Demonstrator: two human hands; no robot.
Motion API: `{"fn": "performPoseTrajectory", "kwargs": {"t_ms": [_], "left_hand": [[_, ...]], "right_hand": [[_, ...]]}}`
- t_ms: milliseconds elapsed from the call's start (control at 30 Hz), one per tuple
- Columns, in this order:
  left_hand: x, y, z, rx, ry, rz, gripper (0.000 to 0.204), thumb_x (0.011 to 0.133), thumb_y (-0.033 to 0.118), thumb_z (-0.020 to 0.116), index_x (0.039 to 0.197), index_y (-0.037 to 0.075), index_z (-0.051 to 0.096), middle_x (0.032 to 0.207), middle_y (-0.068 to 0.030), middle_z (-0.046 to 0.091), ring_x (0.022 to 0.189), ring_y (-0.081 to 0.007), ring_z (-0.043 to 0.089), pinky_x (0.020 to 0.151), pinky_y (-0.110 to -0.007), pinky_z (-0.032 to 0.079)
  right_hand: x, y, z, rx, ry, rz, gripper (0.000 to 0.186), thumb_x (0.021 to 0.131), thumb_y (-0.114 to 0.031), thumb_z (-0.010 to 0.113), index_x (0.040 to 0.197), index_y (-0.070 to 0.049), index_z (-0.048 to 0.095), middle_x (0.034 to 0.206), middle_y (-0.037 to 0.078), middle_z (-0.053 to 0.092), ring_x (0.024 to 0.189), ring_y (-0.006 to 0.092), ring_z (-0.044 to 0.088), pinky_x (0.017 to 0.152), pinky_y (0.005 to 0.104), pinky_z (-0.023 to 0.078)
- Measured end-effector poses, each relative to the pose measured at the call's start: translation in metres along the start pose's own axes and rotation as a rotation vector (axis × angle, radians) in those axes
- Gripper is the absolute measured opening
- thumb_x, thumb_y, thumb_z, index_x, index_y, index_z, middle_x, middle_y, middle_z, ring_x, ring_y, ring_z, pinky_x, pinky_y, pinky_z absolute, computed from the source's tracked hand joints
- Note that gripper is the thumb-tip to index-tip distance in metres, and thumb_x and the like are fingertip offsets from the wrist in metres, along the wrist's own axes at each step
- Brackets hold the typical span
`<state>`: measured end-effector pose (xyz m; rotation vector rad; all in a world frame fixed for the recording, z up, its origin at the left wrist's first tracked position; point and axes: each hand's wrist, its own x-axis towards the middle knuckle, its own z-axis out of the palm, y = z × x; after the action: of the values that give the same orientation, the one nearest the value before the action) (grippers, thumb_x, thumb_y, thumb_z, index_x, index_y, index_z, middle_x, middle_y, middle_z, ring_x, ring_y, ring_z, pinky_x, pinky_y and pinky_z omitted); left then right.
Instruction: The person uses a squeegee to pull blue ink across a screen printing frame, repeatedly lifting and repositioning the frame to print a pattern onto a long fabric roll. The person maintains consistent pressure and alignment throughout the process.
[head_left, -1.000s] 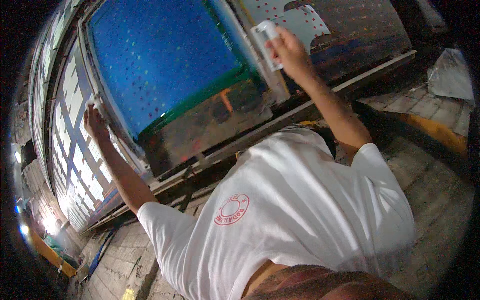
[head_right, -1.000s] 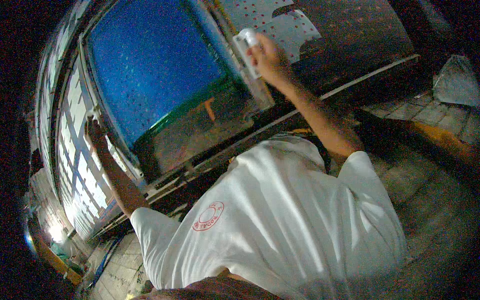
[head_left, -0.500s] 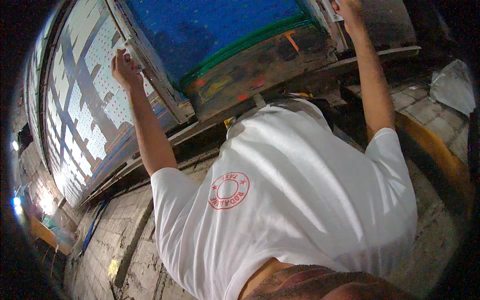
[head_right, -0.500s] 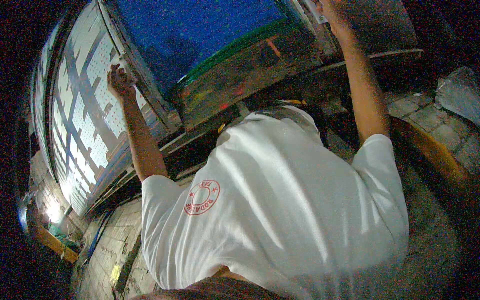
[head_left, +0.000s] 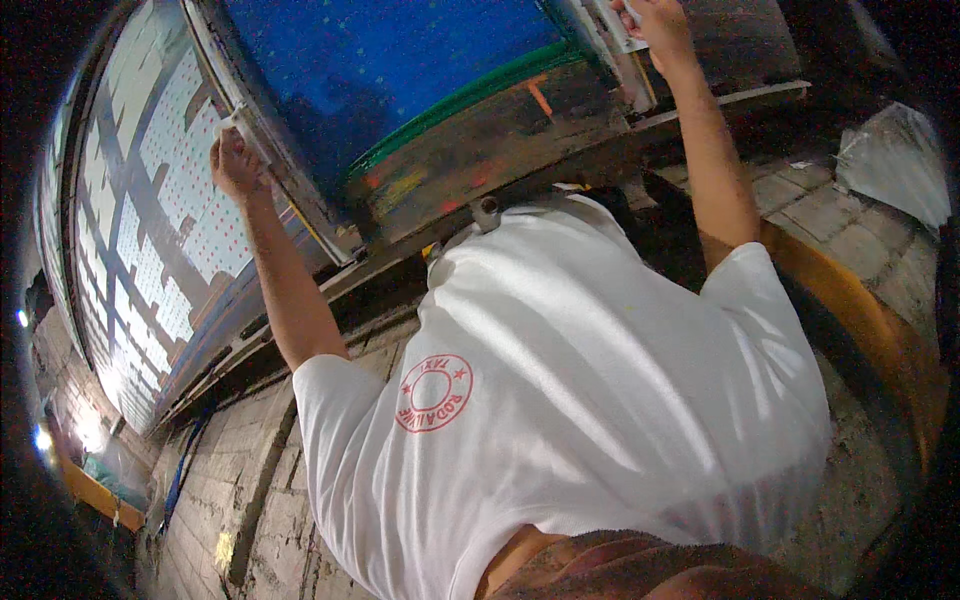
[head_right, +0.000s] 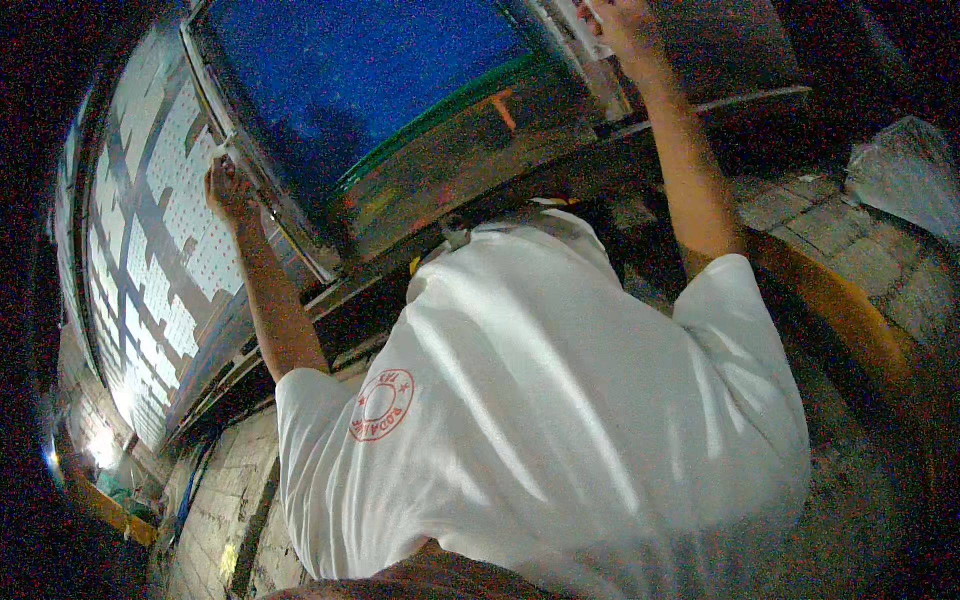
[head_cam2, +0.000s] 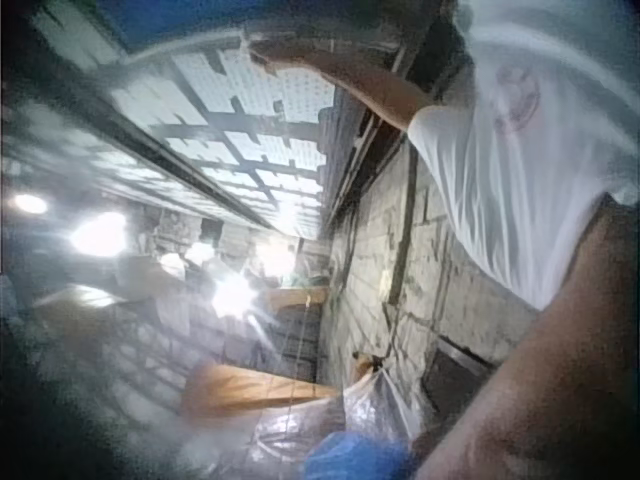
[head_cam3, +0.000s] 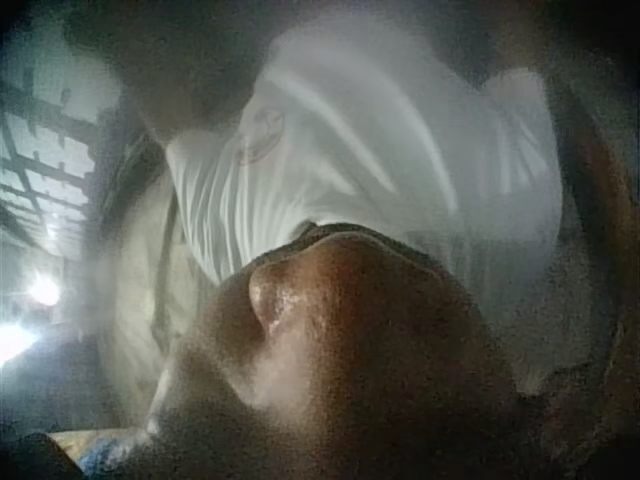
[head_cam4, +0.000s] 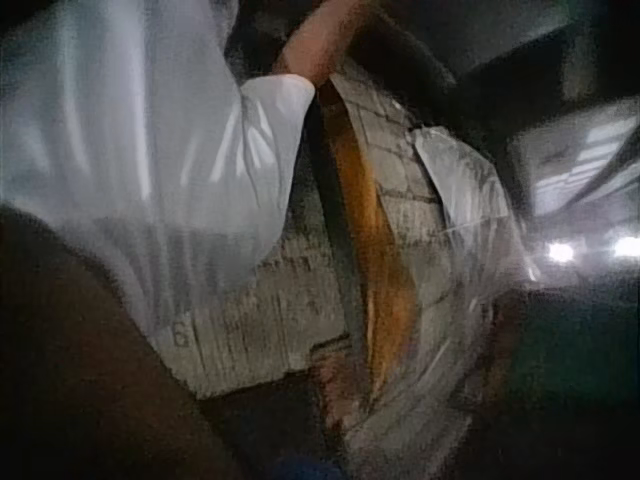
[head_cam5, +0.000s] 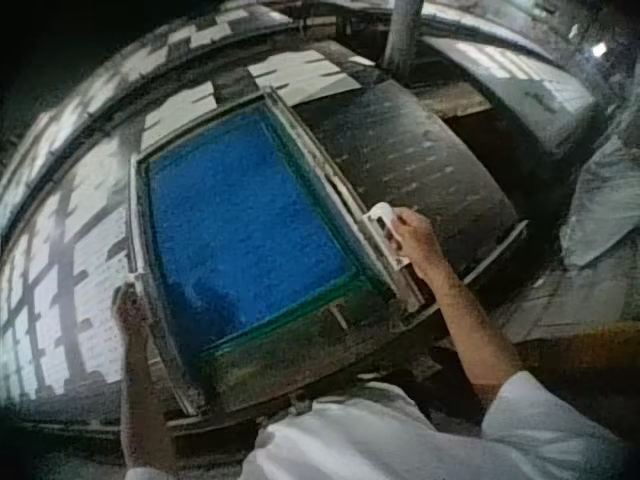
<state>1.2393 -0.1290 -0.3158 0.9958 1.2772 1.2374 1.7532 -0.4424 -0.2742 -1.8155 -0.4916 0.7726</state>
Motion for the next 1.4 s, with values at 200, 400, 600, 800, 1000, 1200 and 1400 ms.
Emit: {"fn": "performPoseTrajectory", "kwargs": {"t_ms": [200,400,600,800,1000,1200,1400], "left_hand": [[0.001,-0.007,0.002,0.053,-0.087,-0.001,0.027,0.094,0.022,0.073,0.110,0.004,0.062,0.081,0.0011,0.059,0.063,-0.0066,0.051,0.050,-0.023,0.033],[0.003,-0.010,-0.003,0.156,-0.167,0.089,0.026,0.095,0.023,0.073,0.107,0.003,0.062,0.083,-0.0001,0.061,0.067,-0.0075,0.054,0.052,-0.023,0.038],[0.004,-0.013,-0.001,0.464,-0.070,0.160,0.036,0.095,0.033,0.072,0.110,0.000,0.065,0.095,-0.0069,0.068,0.074,-0.0120,0.059,0.063,-0.028,0.048],[0.004,-0.017,0.003,0.383,-0.066,0.184,0.037,0.094,0.033,0.071,0.109,0.000,0.067,0.091,-0.0084,0.070,0.077,-0.0132,0.061,0.068,-0.030,0.050],[0.015,-0.028,0.000,0.434,-0.091,0.200,0.043,0.094,0.043,0.068,0.109,0.002,0.070,0.099,-0.0123,0.074,0.088,-0.0219,0.069,0.080,-0.035,0.053],[0.009,-0.027,0.001,0.609,-0.070,0.416,0.046,0.095,0.047,0.064,0.111,0.004,0.070,0.102,-0.0178,0.074,0.097,-0.0323,0.071,0.086,-0.041,0.053],[-0.010,-0.006,0.010,0.476,-0.053,0.223,0.044,0.098,0.045,0.062,0.113,0.004,0.068,0.101,-0.0192,0.074,0.095,-0.0335,0.072,0.083,-0.041,0.054]], "right_hand": [[-0.002,0.012,-0.007,0.021,-0.049,-0.023,0.030,0.108,-0.022,0.049,0.127,-0.002,0.063,0.086,0.003,0.062,0.065,0.0090,0.055,0.060,0.0282,0.048],[-0.004,0.015,-0.011,-0.084,-0.080,-0.027,0.034,0.109,-0.025,0.048,0.130,-0.002,0.061,0.092,0.006,0.065,0.074,0.0132,0.060,0.067,0.0312,0.052],[-0.041,-0.005,0.013,-0.886,0.305,-0.886,0.032,0.100,-0.020,0.062,0.128,-0.005,0.063,0.112,0.013,0.069,0.101,0.0265,0.068,0.087,0.0388,0.055],[-0.129,-0.031,0.069,-0.811,-0.826,-0.936,0.055,0.083,-0.021,0.079,0.133,-0.008,0.060,0.132,0.015,0.061,0.125,0.0352,0.057,0.107,0.0458,0.047],[-0.159,-0.052,0.103,-1.312,-0.998,-1.036,0.067,0.080,-0.007,0.074,0.143,-0.005,0.051,0.141,0.017,0.054,0.131,0.0366,0.053,0.112,0.0463,0.044],[-0.158,-0.068,0.129,-1.204,-0.703,-0.896,0.059,0.074,0.006,0.064,0.132,-0.005,0.059,0.130,0.014,0.063,0.122,0.0326,0.060,0.109,0.0460,0.046],[-0.171,-0.044,0.154,-1.213,-0.430,-0.860,0.058,0.067,0.007,0.069,0.122,-0.009,0.067,0.123,0.009,0.067,0.116,0.0304,0.064,0.102,0.0415,0.050]]}}
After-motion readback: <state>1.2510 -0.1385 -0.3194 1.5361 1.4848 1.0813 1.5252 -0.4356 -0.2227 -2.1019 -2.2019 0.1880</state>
